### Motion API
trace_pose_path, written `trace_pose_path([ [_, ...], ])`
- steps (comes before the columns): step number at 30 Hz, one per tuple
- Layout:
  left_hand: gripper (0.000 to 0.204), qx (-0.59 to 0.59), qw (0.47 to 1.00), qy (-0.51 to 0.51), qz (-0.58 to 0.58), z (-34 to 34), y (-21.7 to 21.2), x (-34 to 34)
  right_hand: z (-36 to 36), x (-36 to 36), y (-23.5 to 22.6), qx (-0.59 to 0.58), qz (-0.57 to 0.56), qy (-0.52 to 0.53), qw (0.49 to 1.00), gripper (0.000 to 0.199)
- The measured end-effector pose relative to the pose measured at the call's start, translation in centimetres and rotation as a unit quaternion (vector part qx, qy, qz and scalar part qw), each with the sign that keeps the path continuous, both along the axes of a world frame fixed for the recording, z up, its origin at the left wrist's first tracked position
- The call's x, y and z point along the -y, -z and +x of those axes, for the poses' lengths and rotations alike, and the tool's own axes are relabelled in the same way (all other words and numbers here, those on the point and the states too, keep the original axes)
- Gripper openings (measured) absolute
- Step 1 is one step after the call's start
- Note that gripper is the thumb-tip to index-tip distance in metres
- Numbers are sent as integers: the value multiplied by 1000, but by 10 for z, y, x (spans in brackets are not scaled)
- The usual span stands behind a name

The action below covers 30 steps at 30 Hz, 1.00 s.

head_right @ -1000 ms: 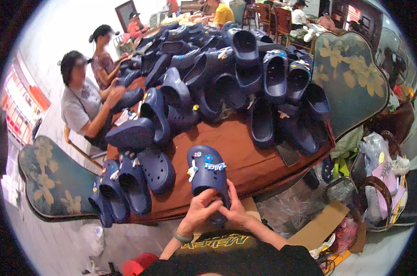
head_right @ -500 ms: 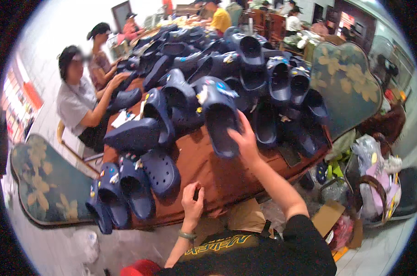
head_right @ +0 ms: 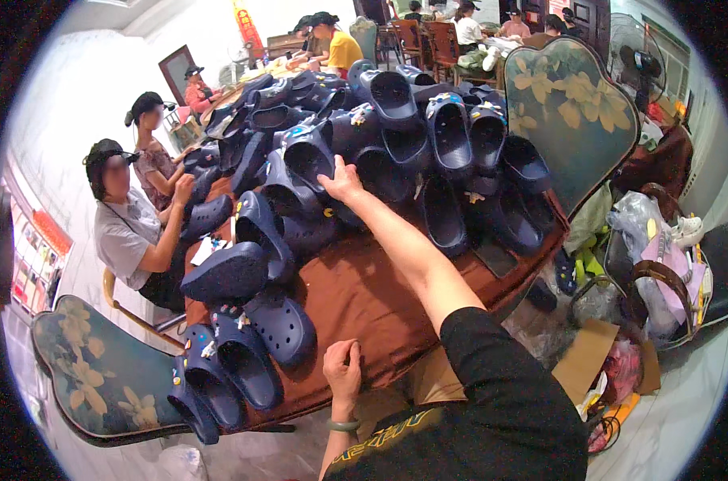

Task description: Attaching decorative charms to navy blue clog-style shoes.

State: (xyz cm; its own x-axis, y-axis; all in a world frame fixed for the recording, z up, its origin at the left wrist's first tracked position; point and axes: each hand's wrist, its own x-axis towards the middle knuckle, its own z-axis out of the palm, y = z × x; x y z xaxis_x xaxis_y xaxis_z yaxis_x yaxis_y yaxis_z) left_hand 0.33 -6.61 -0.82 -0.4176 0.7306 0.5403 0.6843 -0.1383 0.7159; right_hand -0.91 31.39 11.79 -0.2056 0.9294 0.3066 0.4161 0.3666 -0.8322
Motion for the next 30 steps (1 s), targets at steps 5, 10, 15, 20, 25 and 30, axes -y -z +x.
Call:
trace_pose_path([
  [5, 8, -15, 1000, -9, 0, -5, 2, 2, 52, 7, -21, 139, 323, 24, 936, 47],
  [10, 8, -15, 1000, -6, -4, 1, 0, -2, 172, -28, -61, 225, 465, 158, 841, 37],
  [15, 8, -11, 1000, -12, -2, 4, -1, 0, 264, -40, -52, 246, 225, 285, 899, 56],
  [20, 8, -19, 1000, -17, -7, 6, -5, 1, 290, -46, -28, 293, 60, 196, 934, 45],
  [25, 8, -35, 999, -12, -3, 4, 0, -1, 293, -50, -12, 225, 121, 219, 942, 40],
  [30, 8, -37, 999, -15, -5, 4, 1, -3, 297, 1, -15, 74, 128, 222, 964, 34],
])
